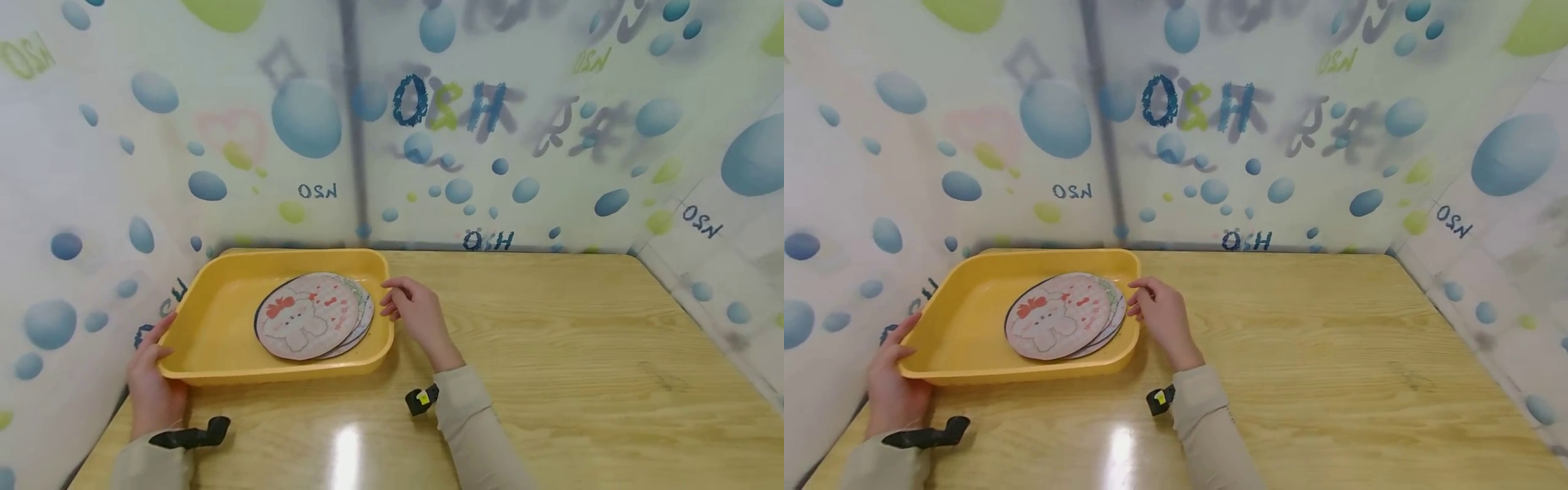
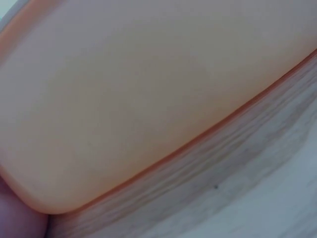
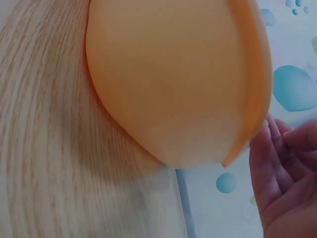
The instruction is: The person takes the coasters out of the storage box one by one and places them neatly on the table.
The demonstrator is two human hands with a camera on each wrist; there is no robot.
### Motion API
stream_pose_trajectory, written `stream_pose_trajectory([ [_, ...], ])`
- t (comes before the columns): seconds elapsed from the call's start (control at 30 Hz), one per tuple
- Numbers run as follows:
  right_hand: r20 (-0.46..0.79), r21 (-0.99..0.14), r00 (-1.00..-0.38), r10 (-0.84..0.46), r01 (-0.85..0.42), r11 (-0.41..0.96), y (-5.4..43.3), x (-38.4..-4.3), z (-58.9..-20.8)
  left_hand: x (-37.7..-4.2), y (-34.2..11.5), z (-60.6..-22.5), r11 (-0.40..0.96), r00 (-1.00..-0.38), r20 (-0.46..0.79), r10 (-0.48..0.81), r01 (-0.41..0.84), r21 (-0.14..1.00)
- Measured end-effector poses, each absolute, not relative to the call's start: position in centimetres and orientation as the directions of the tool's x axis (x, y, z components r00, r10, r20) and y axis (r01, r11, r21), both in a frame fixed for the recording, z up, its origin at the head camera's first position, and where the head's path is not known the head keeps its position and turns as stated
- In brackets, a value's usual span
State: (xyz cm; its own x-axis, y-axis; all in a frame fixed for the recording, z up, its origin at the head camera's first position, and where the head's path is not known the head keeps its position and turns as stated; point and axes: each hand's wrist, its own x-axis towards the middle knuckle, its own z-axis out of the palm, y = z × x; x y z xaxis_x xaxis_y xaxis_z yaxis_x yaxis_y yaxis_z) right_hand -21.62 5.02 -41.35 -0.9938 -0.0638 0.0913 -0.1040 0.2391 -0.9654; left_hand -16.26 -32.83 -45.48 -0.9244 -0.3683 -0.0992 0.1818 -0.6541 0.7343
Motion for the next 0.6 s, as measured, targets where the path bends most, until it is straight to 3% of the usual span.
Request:
stream_pose_trajectory([
  [0.17,0.076,-0.966,-0.993,-0.092,-0.097,0.240,4.6,-21.4,-41.3,-16.2,-32.6,-45.0,-0.678,-0.930,-0.099,-0.355,0.182,0.712],
  [0.4,0.135,-0.917,-0.967,-0.215,-0.204,0.342,2.9,-20.8,-41.4,-16.1,-32.9,-45.0,-0.662,-0.927,-0.101,-0.362,0.179,0.728],
  [0.6,0.240,-0.729,-0.924,-0.300,-0.375,0.573,1.3,-20.5,-41.6,-16.3,-33.4,-45.2,-0.662,-0.936,-0.084,-0.341,0.176,0.729],
])
